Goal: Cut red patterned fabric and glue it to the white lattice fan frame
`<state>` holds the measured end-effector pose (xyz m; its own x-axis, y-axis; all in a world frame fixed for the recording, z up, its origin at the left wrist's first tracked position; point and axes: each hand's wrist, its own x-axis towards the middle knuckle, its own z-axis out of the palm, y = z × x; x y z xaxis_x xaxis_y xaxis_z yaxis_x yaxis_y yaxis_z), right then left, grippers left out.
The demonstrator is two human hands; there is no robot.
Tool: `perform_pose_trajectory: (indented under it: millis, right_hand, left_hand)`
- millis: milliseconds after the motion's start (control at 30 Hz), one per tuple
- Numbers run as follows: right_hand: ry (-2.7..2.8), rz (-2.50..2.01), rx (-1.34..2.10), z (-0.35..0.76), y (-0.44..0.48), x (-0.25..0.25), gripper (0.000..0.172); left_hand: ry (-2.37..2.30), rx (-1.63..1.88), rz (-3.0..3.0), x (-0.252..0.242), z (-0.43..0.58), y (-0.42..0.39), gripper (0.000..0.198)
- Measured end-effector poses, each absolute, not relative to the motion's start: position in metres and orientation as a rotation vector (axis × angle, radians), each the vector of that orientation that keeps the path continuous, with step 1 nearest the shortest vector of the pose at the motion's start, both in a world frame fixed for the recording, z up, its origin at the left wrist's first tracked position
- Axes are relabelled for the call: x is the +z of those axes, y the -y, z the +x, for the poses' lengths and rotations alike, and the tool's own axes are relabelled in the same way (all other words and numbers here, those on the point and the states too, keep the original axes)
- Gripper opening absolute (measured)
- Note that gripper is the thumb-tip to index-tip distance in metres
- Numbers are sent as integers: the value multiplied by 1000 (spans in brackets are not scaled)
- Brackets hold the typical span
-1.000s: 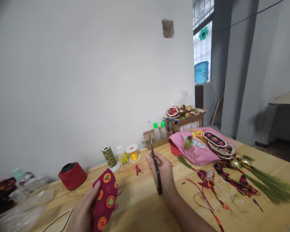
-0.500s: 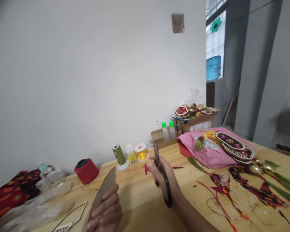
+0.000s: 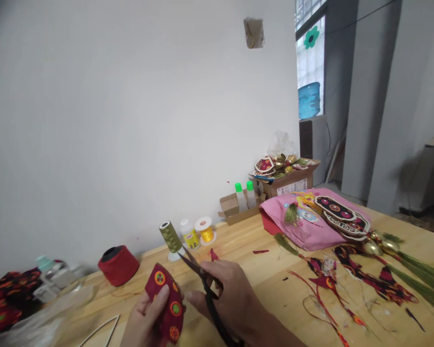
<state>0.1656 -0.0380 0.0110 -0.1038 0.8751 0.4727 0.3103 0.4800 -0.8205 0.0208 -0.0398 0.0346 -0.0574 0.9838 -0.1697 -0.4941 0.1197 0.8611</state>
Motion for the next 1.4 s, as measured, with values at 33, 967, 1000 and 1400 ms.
perform_pose_trajectory:
  millis: [33, 967, 1000, 1400]
  right_hand:
    - [1721, -1049, 556, 166, 39, 13, 18]
    - [1933, -1211, 92, 157, 43, 0, 22]
    - [1934, -1207, 89, 157, 43, 0, 23]
    - [1928, -1199, 17, 157, 43, -4, 18]
  left_hand:
    - [-1003, 1405, 696, 34, 22, 40, 36]
    - [-1097, 1519, 663, 17, 14, 31, 40]
    - [-1097, 1524, 660, 17, 14, 31, 40]
    - [-1119, 1568, 591, 20, 17, 29, 50]
